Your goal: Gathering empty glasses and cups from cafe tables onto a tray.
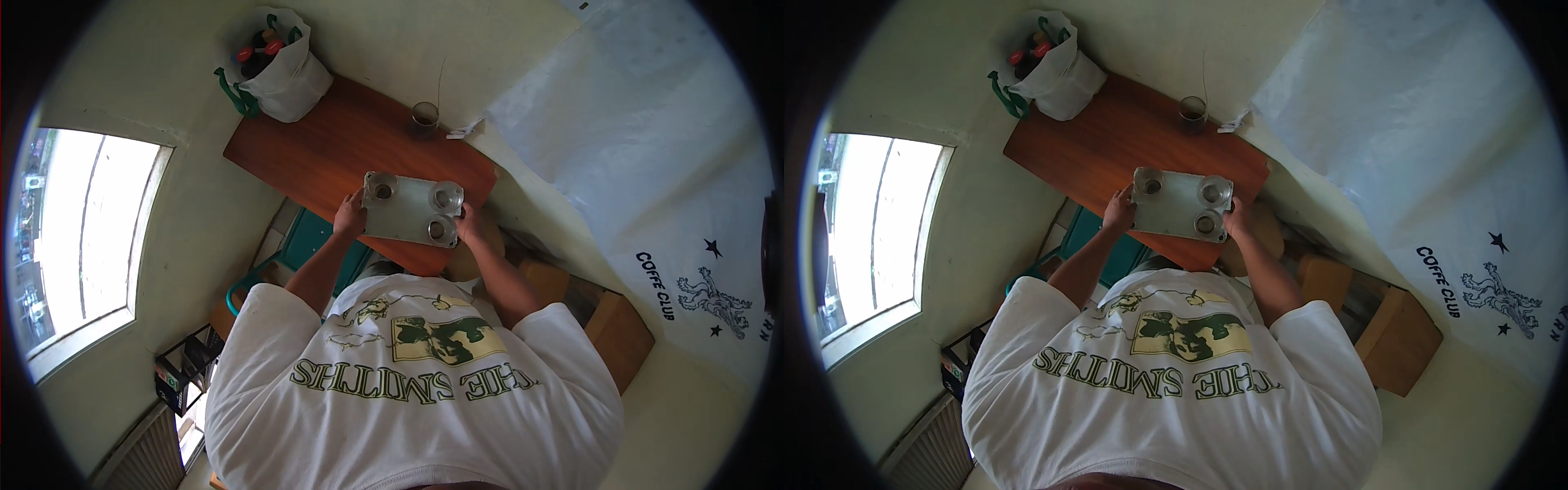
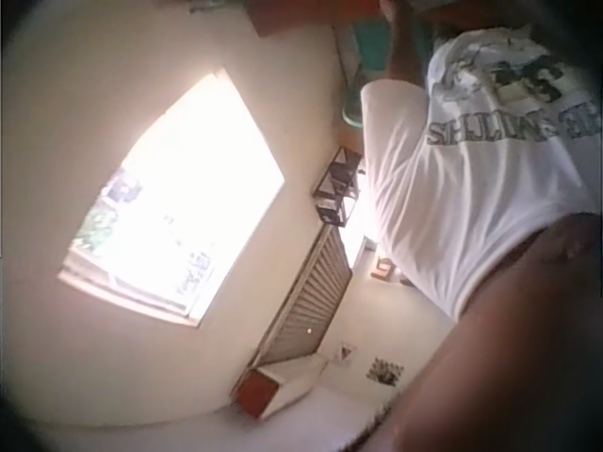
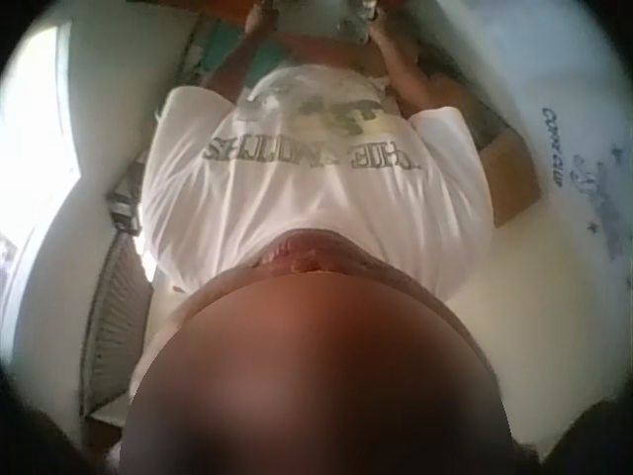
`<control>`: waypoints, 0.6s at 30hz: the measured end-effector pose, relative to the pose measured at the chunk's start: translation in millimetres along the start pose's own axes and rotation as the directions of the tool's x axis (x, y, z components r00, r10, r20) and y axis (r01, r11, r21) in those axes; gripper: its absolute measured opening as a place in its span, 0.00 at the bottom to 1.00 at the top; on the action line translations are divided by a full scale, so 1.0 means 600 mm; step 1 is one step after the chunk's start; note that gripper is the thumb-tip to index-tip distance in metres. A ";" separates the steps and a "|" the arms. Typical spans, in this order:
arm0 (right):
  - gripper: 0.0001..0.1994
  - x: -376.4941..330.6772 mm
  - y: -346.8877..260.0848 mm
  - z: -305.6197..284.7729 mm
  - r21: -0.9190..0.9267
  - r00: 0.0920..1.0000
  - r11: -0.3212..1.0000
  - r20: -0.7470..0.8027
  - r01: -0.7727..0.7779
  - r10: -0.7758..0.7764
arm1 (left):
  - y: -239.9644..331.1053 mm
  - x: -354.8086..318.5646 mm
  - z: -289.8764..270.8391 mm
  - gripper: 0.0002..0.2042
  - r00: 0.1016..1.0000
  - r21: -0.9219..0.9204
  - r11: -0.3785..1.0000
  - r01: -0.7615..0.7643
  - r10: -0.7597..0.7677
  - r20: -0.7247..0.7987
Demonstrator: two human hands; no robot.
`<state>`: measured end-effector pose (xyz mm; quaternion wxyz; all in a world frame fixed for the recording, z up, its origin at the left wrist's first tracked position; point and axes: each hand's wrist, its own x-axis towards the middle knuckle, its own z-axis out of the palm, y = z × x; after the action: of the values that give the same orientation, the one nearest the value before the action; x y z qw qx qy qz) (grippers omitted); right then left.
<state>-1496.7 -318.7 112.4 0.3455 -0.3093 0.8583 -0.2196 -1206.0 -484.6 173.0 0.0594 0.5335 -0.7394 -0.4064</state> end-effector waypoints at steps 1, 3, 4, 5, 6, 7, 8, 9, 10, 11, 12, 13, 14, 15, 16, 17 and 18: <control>0.26 0.011 0.022 0.007 0.003 1.000 1.000 -0.016 -0.009 0.009 | 0.011 0.010 0.000 0.29 1.000 -0.004 1.000 -0.005 0.005 0.020; 0.28 0.021 0.034 0.015 0.003 0.993 0.998 -0.106 0.057 -0.056 | 0.016 0.020 -0.001 0.29 0.999 -0.005 1.000 -0.005 0.005 0.038; 0.28 0.019 0.025 0.016 0.005 0.993 0.998 -0.102 0.057 -0.056 | 0.010 0.018 -0.002 0.29 1.000 -0.017 1.000 -0.016 0.017 0.023; 0.27 0.015 0.016 0.016 -0.006 0.994 0.999 -0.102 0.044 -0.044 | 0.004 0.017 -0.004 0.29 1.000 -0.028 0.999 -0.030 0.030 0.008; 0.26 0.007 -0.001 0.012 -0.022 0.995 0.999 -0.099 0.031 -0.033 | -0.002 0.012 -0.006 0.29 1.000 -0.028 0.999 -0.024 0.024 0.008; 0.26 0.004 -0.006 0.006 -0.021 0.994 0.999 -0.102 0.025 -0.027 | -0.002 0.010 -0.008 0.29 0.999 -0.054 0.999 -0.007 0.009 0.038; 0.26 0.001 -0.011 0.000 0.002 0.997 1.000 -0.068 0.023 -0.023 | -0.003 0.008 -0.010 0.29 0.998 -0.079 0.997 0.010 -0.005 0.069; 0.26 0.000 -0.008 -0.003 0.025 0.999 1.000 -0.038 0.018 -0.017 | 0.000 0.009 -0.013 0.29 0.997 -0.077 0.997 0.002 0.004 0.077; 0.26 -0.004 -0.005 -0.005 0.029 0.999 1.000 -0.047 0.011 -0.009 | 0.002 0.011 -0.017 0.29 0.995 -0.111 0.993 -0.042 0.052 0.083; 0.24 -0.009 -0.001 -0.006 0.027 0.996 1.000 -0.091 0.013 -0.011 | 0.005 0.014 -0.022 0.28 0.991 -0.146 0.986 -0.086 0.100 0.088; 0.23 -0.013 0.000 -0.006 0.028 0.991 0.999 -0.132 0.023 -0.019 | -0.002 0.018 -0.028 0.28 0.990 -0.141 0.985 -0.095 0.109 0.090; 0.23 -0.016 0.002 -0.008 0.034 0.990 0.999 -0.138 0.025 -0.020 | -0.016 0.023 -0.035 0.26 0.993 -0.220 0.970 -0.106 0.113 0.021; 0.22 -0.022 0.008 -0.014 0.154 0.986 0.984 -0.154 0.088 -0.064 | -0.028 0.030 -0.040 0.25 0.992 -0.298 0.947 -0.123 0.114 -0.048; 0.21 -0.030 0.018 -0.022 0.267 0.978 0.953 -0.181 0.146 -0.099 | -0.025 0.041 -0.048 0.25 0.991 -0.298 0.945 -0.133 0.127 -0.041; 0.21 -0.045 0.014 -0.033 0.270 0.979 0.952 -0.182 0.145 -0.097 | -0.021 0.049 -0.064 0.23 0.982 -0.318 0.932 -0.175 0.142 -0.122; 0.20 -0.064 0.013 -0.048 0.404 0.995 0.915 -0.099 0.011 0.032 | -0.014 0.058 -0.076 0.21 0.967 -0.335 0.917 -0.218 0.156 -0.202; 0.19 -0.086 0.010 -0.061 0.518 0.989 0.846 0.004 -0.127 0.146 | 0.004 0.066 -0.091 0.21 0.967 -0.332 0.918 -0.217 0.156 -0.202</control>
<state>-1496.3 -273.4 156.6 0.4151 -0.1398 0.7937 -0.4222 -1196.3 -546.9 197.1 0.2556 0.4740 -0.6945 -0.4772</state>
